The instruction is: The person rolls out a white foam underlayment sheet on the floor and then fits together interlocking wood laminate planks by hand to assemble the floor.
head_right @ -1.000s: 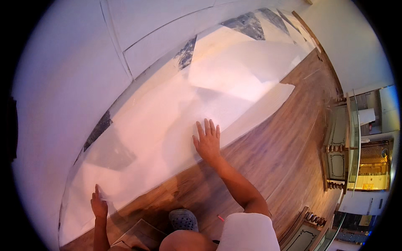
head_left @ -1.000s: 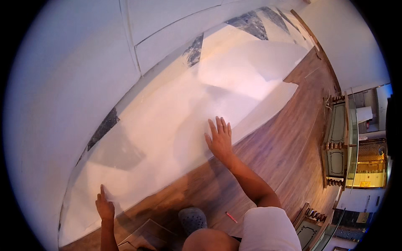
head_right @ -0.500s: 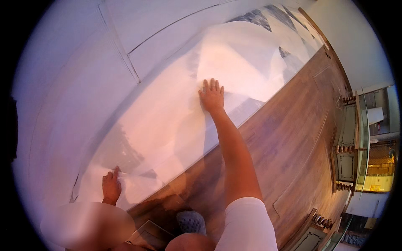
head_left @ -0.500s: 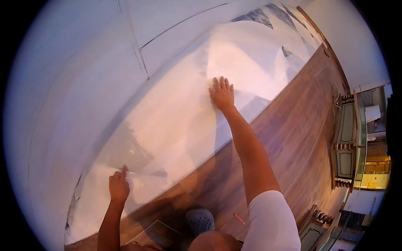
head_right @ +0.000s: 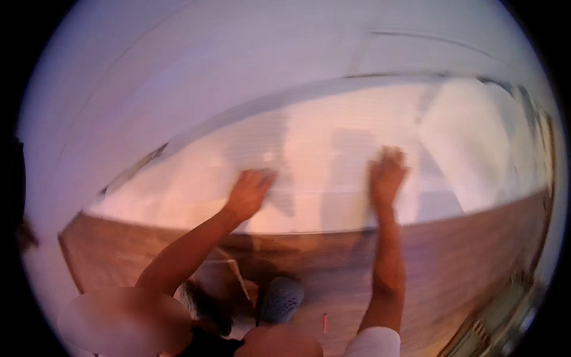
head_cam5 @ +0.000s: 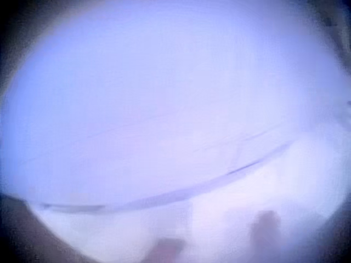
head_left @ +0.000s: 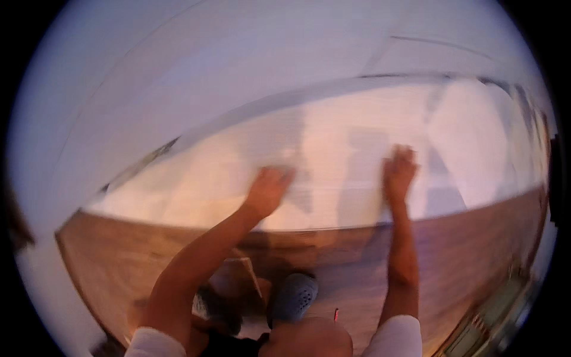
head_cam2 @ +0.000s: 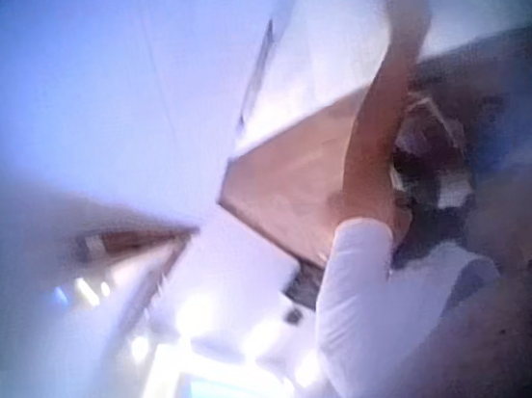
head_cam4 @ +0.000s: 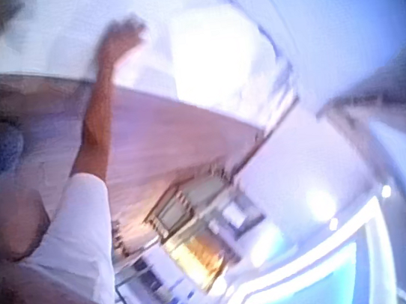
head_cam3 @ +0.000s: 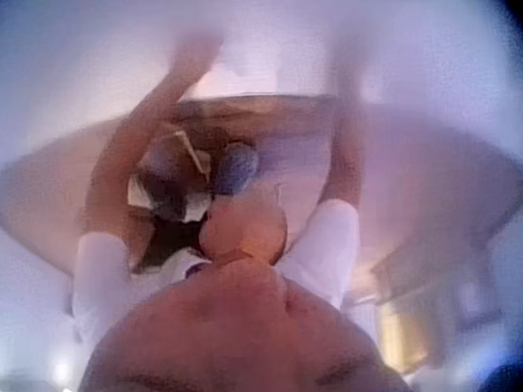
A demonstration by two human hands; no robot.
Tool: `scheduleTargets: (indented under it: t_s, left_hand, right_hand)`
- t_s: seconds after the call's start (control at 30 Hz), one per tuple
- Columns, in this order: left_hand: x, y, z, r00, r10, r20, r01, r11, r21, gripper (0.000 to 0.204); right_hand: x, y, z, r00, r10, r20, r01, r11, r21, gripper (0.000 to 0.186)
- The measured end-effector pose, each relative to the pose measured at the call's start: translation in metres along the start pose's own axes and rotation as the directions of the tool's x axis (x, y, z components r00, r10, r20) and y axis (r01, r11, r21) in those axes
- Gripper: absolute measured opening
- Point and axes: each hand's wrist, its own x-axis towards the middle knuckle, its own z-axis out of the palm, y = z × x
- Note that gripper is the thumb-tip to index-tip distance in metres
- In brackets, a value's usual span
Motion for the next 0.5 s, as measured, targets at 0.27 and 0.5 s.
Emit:
scheduleTargets:
  t_s: [0.27, 0.5]
  left_hand:
    - [-0.089, -0.025, -0.025, 0.978, -0.125, -0.166, 0.137, 0.989, 0.06, 0.061]
    - [-0.13, -0.051, -0.004, 0.887, -0.411, -0.212, 0.433, 0.899, 0.066, 0.055]
  right_hand:
    - [0.018, 0.056, -0.016, 0.992, 0.098, -0.08, -0.114, 0.967, -0.226, 0.055]
    - [-0.033, -0.029, -0.017, 0.993, -0.11, 0.035, 0.107, 0.991, 0.079, 0.057]
